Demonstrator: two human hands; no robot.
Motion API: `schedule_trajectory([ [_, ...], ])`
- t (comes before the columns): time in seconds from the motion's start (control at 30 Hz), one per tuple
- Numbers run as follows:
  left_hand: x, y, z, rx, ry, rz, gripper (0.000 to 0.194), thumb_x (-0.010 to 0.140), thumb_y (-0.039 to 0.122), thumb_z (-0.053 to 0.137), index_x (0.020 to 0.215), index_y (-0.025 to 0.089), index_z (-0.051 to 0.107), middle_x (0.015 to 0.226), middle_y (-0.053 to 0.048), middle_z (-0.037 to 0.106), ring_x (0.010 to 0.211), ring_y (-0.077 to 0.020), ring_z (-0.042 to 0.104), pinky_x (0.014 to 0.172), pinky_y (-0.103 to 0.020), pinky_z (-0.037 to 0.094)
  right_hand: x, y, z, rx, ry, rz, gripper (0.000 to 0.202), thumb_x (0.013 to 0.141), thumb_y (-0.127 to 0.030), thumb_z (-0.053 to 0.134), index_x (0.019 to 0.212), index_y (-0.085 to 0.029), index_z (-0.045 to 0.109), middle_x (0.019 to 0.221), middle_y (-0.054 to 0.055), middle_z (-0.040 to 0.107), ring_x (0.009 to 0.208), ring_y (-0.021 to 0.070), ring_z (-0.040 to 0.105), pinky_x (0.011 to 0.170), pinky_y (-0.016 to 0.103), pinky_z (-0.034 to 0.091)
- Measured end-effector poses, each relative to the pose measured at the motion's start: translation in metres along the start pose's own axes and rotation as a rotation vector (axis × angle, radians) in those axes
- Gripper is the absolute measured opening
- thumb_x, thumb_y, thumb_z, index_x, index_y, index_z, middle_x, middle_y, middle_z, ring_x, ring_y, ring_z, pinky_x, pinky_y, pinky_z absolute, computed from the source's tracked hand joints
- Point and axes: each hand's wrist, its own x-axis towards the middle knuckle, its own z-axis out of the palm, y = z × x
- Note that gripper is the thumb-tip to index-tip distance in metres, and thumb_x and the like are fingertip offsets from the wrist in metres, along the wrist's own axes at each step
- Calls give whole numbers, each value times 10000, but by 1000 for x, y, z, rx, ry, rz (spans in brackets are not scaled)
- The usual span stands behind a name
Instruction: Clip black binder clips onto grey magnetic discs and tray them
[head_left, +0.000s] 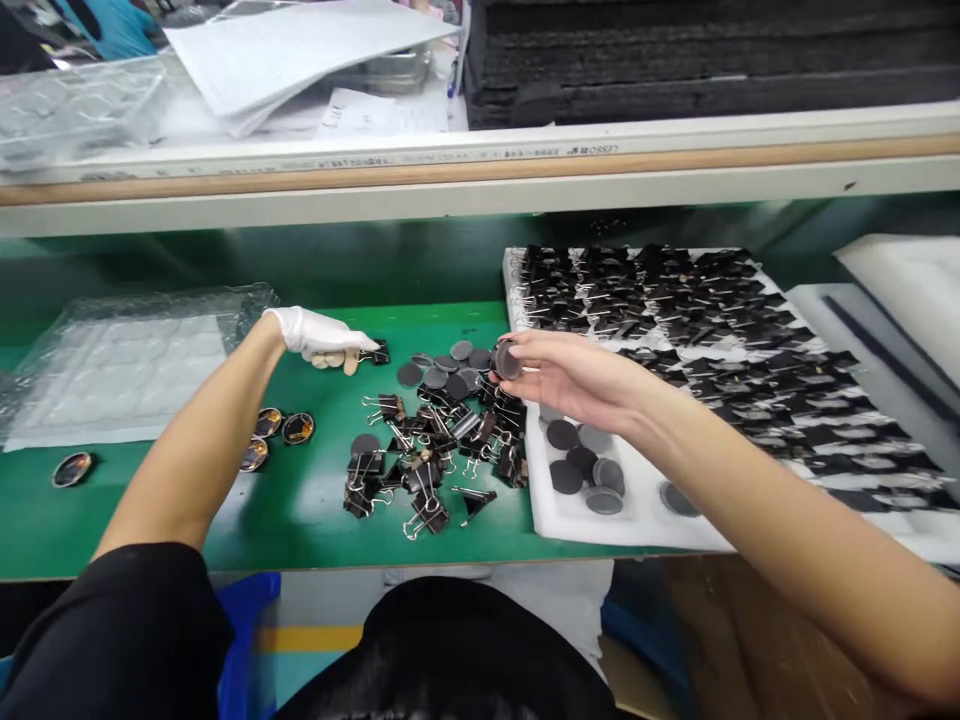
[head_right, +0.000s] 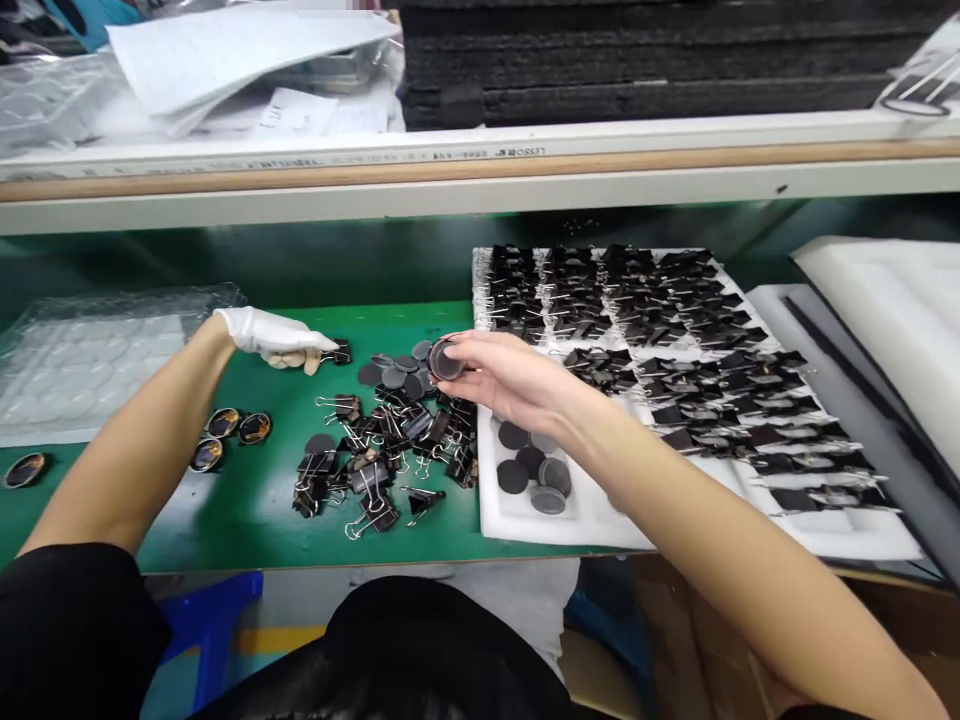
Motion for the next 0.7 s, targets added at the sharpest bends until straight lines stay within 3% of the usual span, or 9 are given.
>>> schedule_trajectory([
  [0.07, -6, 2, -7, 74, 78, -183, 843, 728, 971, 302, 634, 236, 704, 450, -71, 560, 422, -170, 492, 490, -318, 392, 24, -6, 14, -77, -12, 19, 142, 803, -52, 746, 797, -185, 698, 849, 62, 763, 832, 174, 743, 757, 291, 681],
  [0.13, -8, 10, -12, 128, 249, -277, 875, 765, 951, 245, 685, 226, 728, 509, -100, 628, 504, -220, 591, 600, -351, 463, 50, -10, 28, -175, -21, 16, 201, 787, -15, 742, 875, -190, 698, 885, 67, 774, 840, 183, 757, 778, 322, 687],
  [0.27, 14, 36, -1, 84, 848, -275, 912, 932, 767, 78, 936, 158, 756, 901, -195, 762, 852, -326, 708, 805, -419, 501, 106, -16, 50, -311, -130, -8, 306, 735, 43, 703, 936, -186, 731, 855, 44, 753, 776, 159, 743, 721, 289, 675],
  [0.33, 32, 48, 12, 50, 1030, -285, 836, 993, 638, 84, 1037, 126, 743, 1044, -229, 746, 1007, -357, 697, 883, -443, 497, 131, -16, 54, -347, -194, -16, 333, 666, 45, 744, 911, -180, 742, 838, 39, 737, 772, 161, 734, 730, 298, 666],
  [0.47, 57, 53, 31, -31, 1079, -435, 717, 1016, 560, 172, 1179, 109, 705, 1180, -274, 691, 1118, -403, 656, 941, -525, 482, 165, -7, 53, -578, -222, -144, 476, 513, 54, 820, 912, -190, 735, 759, 24, 717, 776, 212, 719, 734, 376, 642],
  [0.57, 62, 48, 35, -109, 1099, -507, 700, 1022, 546, 166, 1252, 122, 672, 1254, -292, 649, 1164, -421, 618, 941, -572, 471, 175, 2, 49, -910, -217, -264, 419, 556, 3, 805, 932, -171, 740, 808, 36, 737, 805, 219, 712, 762, 377, 612],
  [0.7, 63, 44, 37, -108, 1131, -505, 669, 1023, 542, 182, 1237, 140, 673, 1254, -279, 643, 1160, -421, 592, 933, -590, 460, 177, 8, 48, -1273, -245, -338, 368, 651, -111, 793, 1017, -144, 768, 964, 73, 773, 871, 225, 713, 788, 343, 575],
])
